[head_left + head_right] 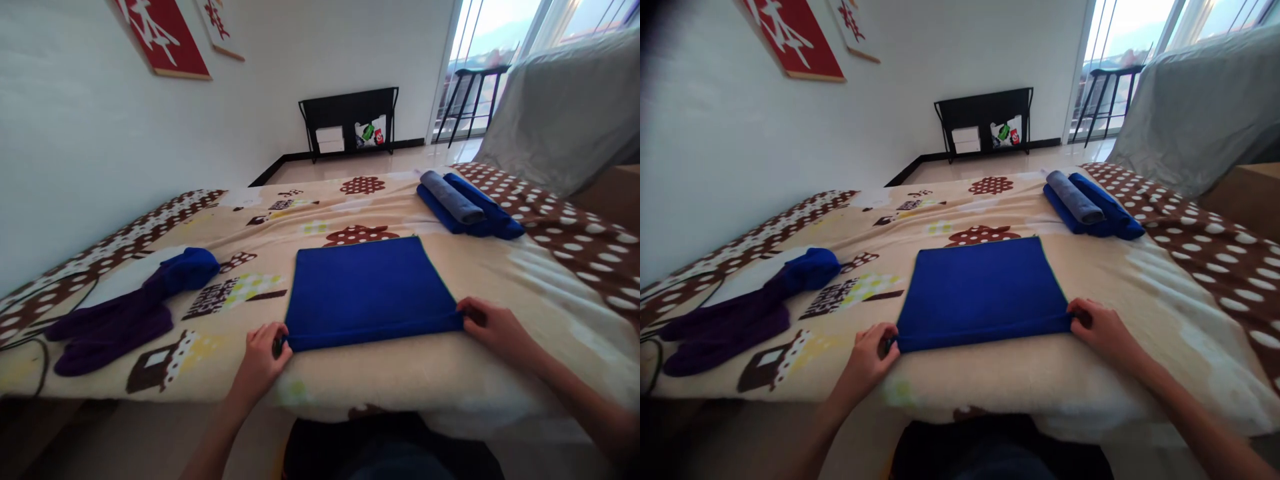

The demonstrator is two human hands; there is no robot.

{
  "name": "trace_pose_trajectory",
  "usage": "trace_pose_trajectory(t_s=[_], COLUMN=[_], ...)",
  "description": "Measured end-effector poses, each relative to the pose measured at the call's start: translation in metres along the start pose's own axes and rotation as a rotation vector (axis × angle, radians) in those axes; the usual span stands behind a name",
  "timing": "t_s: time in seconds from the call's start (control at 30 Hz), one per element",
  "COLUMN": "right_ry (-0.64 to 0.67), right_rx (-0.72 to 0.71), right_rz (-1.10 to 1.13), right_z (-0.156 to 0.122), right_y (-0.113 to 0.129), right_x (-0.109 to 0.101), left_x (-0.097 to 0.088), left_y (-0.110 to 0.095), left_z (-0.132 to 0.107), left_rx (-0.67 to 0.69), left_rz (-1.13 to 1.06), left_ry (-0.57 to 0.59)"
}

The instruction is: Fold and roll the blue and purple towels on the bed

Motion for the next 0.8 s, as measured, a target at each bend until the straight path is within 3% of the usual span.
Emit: trace_pose_trajectory(t_s=[0.13,0.23,0.37,0.5,0.7,0.8], right_ry=[-0.177,-0.287,-0.188,-0.174,-0.191,-0.196], right_rx=[-0.071,-0.203,-0.416,-0.401,-0.231,-0.316], right_rz=[-0.284,-0.399,-0.356,-0.306,-0.585,-0.581], right_z=[-0.009,-0.020,-0.029,-0.027,-0.007,-0.002], right_y=[0.008,0.011,0.013,0.021,0.072,0.116], right_x=[0.007,0.005,0.007,0.000,0.004,0.020], left_x=[0.005,0.002,-0.001,-0.002,0.002,0.008], left_y=[0.005,-0.002,-0.015,-0.034,-0.053,-0.076], left_z=[-0.007,-0.011,-0.009,-0.004,0.002,0.000], left_rx=[-0.098,-0.047,0.003,0.042,0.011,0.161], left_rz=[0.086,0.182,0.245,0.330,0.495,0.404], left_ry=[-0.114,-0.187,-0.190,-0.165,-0.226,-0.242])
Point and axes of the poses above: each hand's wrist, its own z-axis towards the middle knuckle, its own x-axis out of the palm, y = z × x, the point moved 6 cm from there along z, towards the middle knuckle, and after that the axes turned 1 degree about z, right-handed, at the moved point
